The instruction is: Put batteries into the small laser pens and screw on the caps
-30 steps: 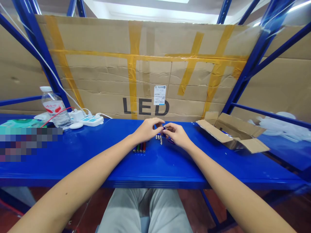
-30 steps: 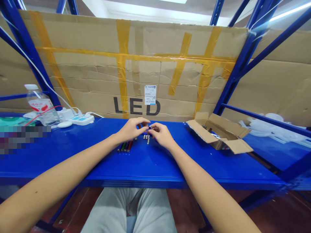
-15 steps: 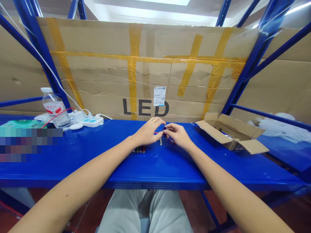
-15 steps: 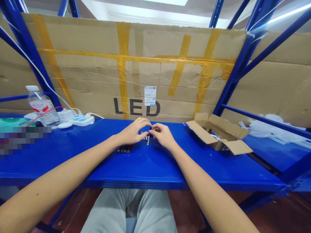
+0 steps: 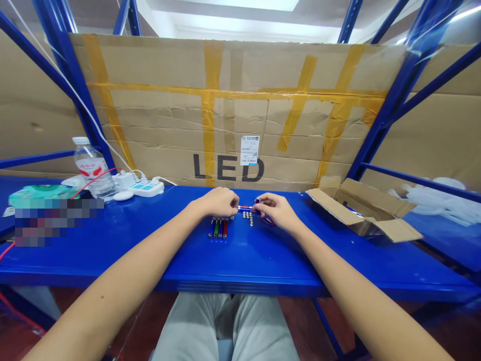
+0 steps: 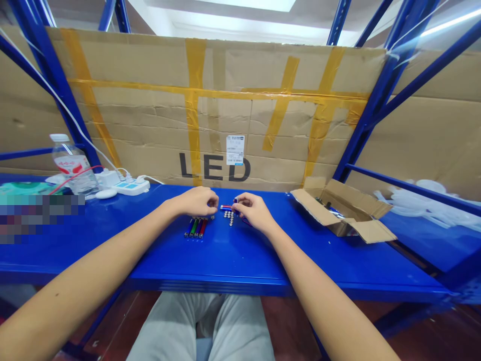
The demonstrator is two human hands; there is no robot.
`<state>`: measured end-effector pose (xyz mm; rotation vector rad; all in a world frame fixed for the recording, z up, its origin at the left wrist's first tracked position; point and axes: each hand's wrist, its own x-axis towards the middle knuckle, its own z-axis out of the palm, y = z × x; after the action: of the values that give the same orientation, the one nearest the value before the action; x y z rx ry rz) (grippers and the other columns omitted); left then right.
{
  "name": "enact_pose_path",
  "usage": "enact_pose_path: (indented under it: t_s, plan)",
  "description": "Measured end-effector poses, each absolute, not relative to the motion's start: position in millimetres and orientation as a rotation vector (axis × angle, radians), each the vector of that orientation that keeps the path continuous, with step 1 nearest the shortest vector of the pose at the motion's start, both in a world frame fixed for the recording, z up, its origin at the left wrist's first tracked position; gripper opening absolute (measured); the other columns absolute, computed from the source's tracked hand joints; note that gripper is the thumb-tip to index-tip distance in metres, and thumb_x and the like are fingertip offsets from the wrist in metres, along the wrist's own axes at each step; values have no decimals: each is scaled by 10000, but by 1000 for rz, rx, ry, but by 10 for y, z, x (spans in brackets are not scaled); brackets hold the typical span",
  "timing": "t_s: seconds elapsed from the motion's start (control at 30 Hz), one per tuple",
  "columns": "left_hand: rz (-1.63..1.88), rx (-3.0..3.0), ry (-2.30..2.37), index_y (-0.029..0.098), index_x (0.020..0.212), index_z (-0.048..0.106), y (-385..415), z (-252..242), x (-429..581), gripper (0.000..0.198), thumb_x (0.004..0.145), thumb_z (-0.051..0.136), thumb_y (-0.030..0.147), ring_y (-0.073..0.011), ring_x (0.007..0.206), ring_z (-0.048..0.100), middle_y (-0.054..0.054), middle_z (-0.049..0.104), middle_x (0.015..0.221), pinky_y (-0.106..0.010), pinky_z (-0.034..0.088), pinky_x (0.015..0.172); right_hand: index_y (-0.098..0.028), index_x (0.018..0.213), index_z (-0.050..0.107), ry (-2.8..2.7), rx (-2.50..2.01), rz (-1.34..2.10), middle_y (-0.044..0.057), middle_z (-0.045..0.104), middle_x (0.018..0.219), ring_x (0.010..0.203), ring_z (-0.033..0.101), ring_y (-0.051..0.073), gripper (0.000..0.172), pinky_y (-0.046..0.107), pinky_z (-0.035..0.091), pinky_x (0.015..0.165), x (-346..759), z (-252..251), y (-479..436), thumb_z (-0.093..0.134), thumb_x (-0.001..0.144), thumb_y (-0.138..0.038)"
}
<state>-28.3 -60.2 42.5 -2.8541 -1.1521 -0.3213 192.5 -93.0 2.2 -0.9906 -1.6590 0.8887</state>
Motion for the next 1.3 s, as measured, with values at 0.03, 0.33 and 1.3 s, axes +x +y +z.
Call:
enact_pose_path:
  t_s: [0.03,0.33,1.3]
  plan:
    - [-279,-2849,-1159,211,708,696,-616,422,-275,127,723,584,270,-191,688,605,-43,704,747,-293,374,620,-176,838,611,-1664,-994,889,39,700,727,532,551,124,239,288,462,551,1925,23,-932,711,708,-350]
    - [-316,-2853,-1134,195,642,686,-576,300,-188,98,689,602,175,-180,644,590,-45,678,675,-293,386,641,-183,854,625,-1743,-994,835,33,674,748,673,605,172,212,309,477,618,1919,-8,-915,684,730,-345]
    - [-1489,-3039,-1063,147,815,656,-674,148,72,117,799,570,225,-119,680,537,-12,634,756,-248,425,643,-211,838,664,-1846,-958,545,58,587,831,710,573,190,204,332,484,627,1928,-88,-919,534,874,-365]
